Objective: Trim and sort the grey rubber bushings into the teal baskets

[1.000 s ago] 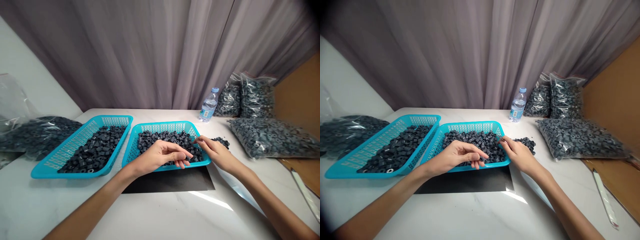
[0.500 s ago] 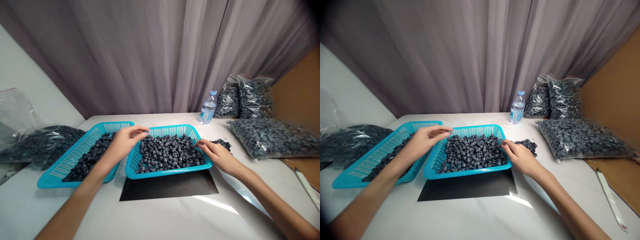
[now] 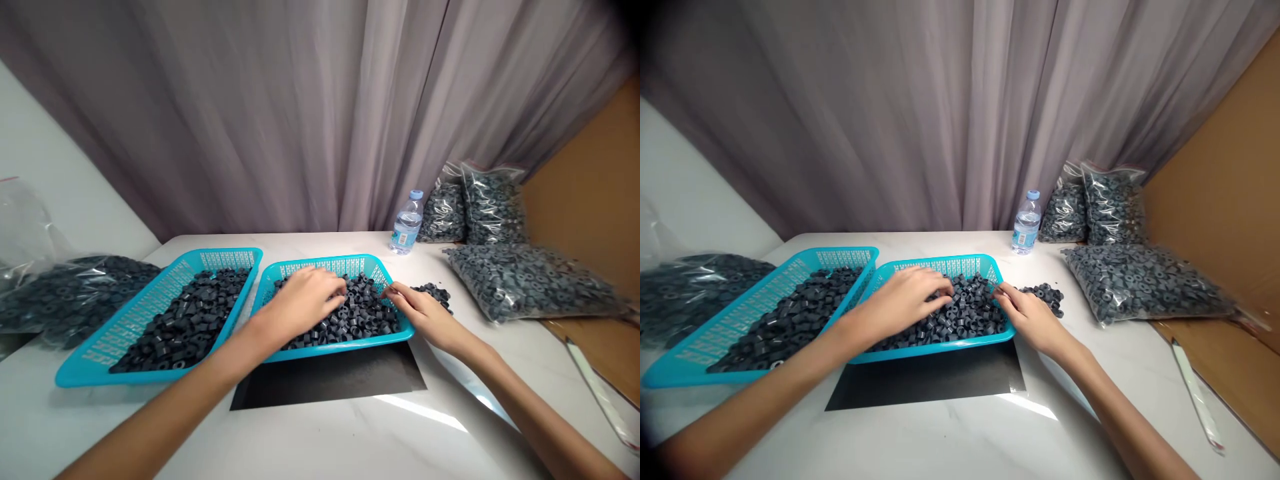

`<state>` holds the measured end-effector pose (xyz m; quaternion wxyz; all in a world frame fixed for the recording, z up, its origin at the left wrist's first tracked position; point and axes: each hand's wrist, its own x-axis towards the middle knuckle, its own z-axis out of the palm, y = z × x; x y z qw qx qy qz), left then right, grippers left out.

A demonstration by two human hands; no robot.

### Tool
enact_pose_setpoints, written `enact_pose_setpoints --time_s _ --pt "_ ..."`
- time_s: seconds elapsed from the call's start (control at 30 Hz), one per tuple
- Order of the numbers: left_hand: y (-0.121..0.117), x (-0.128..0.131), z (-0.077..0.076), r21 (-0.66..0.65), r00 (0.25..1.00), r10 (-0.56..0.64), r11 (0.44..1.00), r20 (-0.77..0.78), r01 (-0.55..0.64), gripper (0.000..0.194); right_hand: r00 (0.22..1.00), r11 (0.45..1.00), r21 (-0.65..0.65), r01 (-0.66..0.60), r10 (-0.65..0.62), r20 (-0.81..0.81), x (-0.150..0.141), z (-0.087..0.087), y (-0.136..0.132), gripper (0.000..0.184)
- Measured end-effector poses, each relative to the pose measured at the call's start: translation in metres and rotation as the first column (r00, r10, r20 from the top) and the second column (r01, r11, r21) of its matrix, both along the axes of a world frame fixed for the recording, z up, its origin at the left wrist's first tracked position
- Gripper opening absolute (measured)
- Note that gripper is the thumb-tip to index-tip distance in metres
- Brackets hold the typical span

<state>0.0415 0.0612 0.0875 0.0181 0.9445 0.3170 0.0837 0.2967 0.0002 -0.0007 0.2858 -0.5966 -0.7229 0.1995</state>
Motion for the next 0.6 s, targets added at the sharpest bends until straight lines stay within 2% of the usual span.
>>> enact_pose_setpoints --time_s 0.07,0.13,0.33,0.6 --pt "-0.001 0.025 -0.006 -0.013 0.998 -0.055 0.998 -0.021 0.054 0.019 1.000 1.000 0.004 0.005 -0.005 0.019 0.000 0.001 0.000 0.041" --pt "0.002 0.038 -0.011 -0.043 0.997 -0.070 0.997 -0.023 0.069 0.015 0.999 1.000 0.002 0.004 -0.005 0.036 -0.001 0.003 0.000 0.040" --pt "0.010 0.048 -0.022 -0.128 1.000 -0.012 0.992 0.007 0.013 0.014 0.997 1.000 -0.016 0.017 -0.016 0.082 -0.001 0.010 -0.001 0.036" --pt "0.018 0.057 -0.033 -0.205 0.999 0.014 0.979 0.050 -0.003 0.010 0.995 0.997 -0.067 0.027 -0.020 0.100 -0.004 0.017 -0.002 0.032"
